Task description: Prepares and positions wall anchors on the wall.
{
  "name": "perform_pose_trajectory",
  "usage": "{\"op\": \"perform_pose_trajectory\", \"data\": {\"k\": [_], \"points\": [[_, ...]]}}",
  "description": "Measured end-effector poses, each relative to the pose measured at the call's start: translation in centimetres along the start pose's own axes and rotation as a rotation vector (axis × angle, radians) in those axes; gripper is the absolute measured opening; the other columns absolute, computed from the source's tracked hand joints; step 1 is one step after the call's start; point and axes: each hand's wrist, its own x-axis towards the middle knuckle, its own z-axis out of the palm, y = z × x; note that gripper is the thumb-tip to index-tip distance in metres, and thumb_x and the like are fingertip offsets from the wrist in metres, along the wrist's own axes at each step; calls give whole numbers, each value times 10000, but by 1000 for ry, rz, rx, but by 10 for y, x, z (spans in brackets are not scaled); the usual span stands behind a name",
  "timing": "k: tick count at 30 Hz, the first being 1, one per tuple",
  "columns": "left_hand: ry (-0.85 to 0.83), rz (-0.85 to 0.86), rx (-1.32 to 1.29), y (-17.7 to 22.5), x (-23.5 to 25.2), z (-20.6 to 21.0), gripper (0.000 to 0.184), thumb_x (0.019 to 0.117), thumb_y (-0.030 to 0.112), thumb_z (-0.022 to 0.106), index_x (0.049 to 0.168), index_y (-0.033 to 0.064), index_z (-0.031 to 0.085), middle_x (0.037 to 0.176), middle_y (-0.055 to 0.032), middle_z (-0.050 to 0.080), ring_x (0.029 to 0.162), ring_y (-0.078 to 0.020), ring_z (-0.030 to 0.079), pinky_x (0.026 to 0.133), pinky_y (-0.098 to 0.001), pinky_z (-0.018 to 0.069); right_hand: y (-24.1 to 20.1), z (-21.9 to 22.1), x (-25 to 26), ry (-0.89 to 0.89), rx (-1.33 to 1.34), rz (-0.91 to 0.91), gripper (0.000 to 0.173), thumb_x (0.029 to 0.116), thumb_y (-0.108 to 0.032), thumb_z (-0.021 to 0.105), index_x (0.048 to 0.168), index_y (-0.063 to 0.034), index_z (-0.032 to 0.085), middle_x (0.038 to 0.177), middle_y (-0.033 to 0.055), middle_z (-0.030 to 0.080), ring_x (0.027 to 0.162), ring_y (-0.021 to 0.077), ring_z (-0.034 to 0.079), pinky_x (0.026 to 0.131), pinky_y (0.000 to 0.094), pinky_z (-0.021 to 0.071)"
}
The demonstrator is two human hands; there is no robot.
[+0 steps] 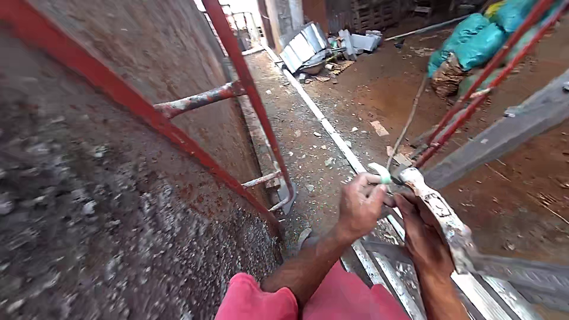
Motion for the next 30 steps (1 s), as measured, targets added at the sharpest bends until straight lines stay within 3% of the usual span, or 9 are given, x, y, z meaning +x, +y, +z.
{"op": "perform_pose_trajectory", "data": {"k": [4, 10, 15, 18, 22, 26, 27, 29, 30], "points": [[141, 69, 195, -2, 0, -10, 152, 935, 3, 609, 1035, -76, 692, 762, -67, 665, 580, -52, 547, 591, -242, 505, 9, 15, -7, -53, -22, -13, 297, 952, -189, 694, 1029, 98, 707, 960, 96, 726, 915, 14, 683, 906, 193, 545], [377, 74, 165, -6, -8, -25, 139, 939, 14, 599, 1023, -75, 665, 773, -60, 666, 572, -47, 575, 566, -223, 522, -12, 55, -20, -123, 298, 139, 132, 989, -40, 562, 1024, 49, 653, 951, -73, 687, 936, -108, 633, 921, 111, 515], [433, 188, 293, -10, -3, -39, 129, 917, -4, 599, 973, -81, 687, 892, -107, 702, 720, -62, 641, 680, -218, 549, 17, 77, -30, -103, 95, 62, 309, 1014, -166, 588, 1079, 122, 681, 1019, 138, 717, 981, 15, 674, 958, 183, 513], [422, 281, 347, -10, 7, -46, 150, 915, 6, 587, 970, -93, 685, 960, -143, 707, 831, -106, 677, 761, -248, 570, 25, 90, -22, -33, 84, -52, 281, 989, -151, 628, 1026, 118, 700, 966, 160, 732, 947, 74, 709, 926, 215, 549], [467, 301, 333, -7, 21, -51, 249, 903, 24, 634, 1115, -93, 576, 826, -77, 661, 653, -76, 612, 627, -251, 549, 22, 104, -8, 7, 79, -38, 301, 977, -202, 654, 1028, 88, 716, 957, 125, 740, 934, 48, 708, 920, 207, 546], [458, 404, 426, -2, 34, -62, 624, 907, 6, 615, 1451, -167, 363, 887, -131, 692, 719, -125, 662, 692, -300, 591, 17, 119, 4, 34, 124, -19, 299, 967, -221, 677, 1022, 70, 719, 941, 90, 744, 908, 23, 706, 895, 194, 553], [448, 429, 499, 1, 38, -68, 558, 921, -2, 578, 1436, -164, 441, 902, -143, 708, 740, -145, 676, 704, -315, 597, 16, 124, 8, 39, 126, -14, 297, 961, -218, 688, 1024, 70, 719, 936, 87, 744, 902, 21, 707, 891, 194, 556], [422, 486, 612, 7, 42, -77, 353, 912, -31, 532, 1215, -73, 708, 879, -139, 711, 754, -179, 666, 695, -334, 573, 14, 134, 11, 28, 143, 6, 306, 957, -215, 688, 1047, 77, 711, 945, 85, 741, 905, 17, 704, 895, 198, 555], [406, 496, 646, 10, 42, -81, 326, 912, -27, 531, 1147, -26, 756, 885, -128, 724, 765, -178, 677, 703, -334, 577, 13, 138, 13, 10, 155, 5, 307, 959, -203, 678, 1061, 85, 702, 955, 93, 738, 911, 24, 703, 905, 204, 555]]}}
